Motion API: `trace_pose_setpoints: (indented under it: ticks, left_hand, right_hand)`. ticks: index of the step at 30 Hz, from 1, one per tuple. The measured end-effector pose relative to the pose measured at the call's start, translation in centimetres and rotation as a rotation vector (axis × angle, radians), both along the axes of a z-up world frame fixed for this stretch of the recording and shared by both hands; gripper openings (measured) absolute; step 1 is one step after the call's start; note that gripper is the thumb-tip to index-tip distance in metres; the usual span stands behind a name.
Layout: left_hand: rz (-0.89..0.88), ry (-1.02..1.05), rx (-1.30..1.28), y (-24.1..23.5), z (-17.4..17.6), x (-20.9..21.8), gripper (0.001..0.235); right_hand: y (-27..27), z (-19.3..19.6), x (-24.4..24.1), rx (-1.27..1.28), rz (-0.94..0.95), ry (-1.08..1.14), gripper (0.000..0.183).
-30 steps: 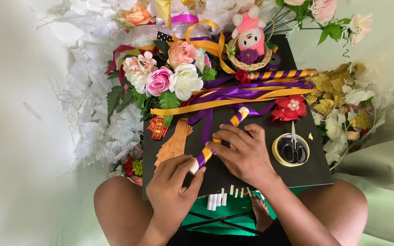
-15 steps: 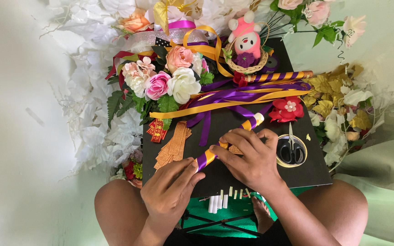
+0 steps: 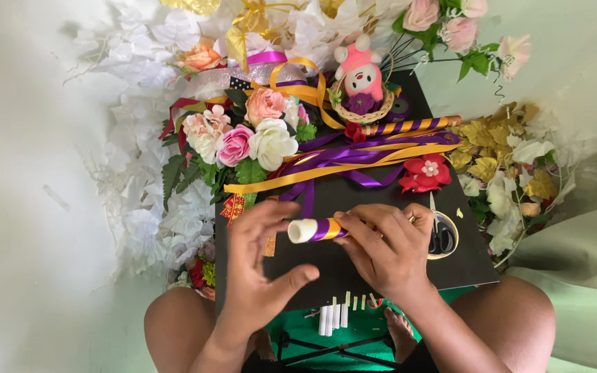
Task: The person wraps a purple ribbon and a gold ribbon around a white tube, secures them with tape, and then attaches a red fabric heart to the top by hand.
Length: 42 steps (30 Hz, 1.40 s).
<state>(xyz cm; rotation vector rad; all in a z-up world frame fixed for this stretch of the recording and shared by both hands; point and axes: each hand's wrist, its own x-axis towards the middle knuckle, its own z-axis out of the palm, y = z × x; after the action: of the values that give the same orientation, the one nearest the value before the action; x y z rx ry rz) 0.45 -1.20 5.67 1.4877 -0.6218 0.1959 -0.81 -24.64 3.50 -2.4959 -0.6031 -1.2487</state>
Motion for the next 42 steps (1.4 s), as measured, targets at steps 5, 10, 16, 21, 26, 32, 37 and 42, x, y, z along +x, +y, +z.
trace_pose_setpoints:
  ticks: [5,10,16,21,26,32,37,42]
  left_hand:
    - [-0.183,0.368,-0.241,-3.4,-1.8,1.7,0.054]
    - [-0.242,0.507,-0.289,-4.9,-3.0,3.7,0.030]
    - [-0.153,0.524,-0.294,-5.2,-7.0,5.2,0.061]
    - [-0.256,0.678,-0.420,-6.0,-7.6,5.3,0.057]
    - [-0.329,0.842,-0.502,-6.5,-12.0,5.6,0.053]
    - [-0.306,0.883,-0.566,-6.4,-11.7,5.5,0.055]
    - [-0.278,0.888,-0.568,-5.9,-9.8,5.3,0.039]
    - [-0.220,0.921,-0.582,-5.7,-10.0,5.4,0.034]
  right_hand:
    - [1.3,-0.2,-1.4,0.132,-0.090,0.115,0.031]
    - [2.1,-1.4,-1.4,0.237,-0.150,0.167,0.033]
    - [2.0,-3.9,0.2,1.275,0.252,0.760,0.035]
    - [1.6,-6.4,0.4,1.573,0.371,0.859,0.023]
    - [1.9,-7.2,1.3,1.601,0.384,0.915,0.020]
    - [2.2,-7.7,2.3,1.681,0.475,0.974,0.022]
    - [3.3,-7.1,2.2,1.790,0.532,1.027,0.022]
    - [1.0,-9.3,2.2,1.353,0.403,0.991,0.018]
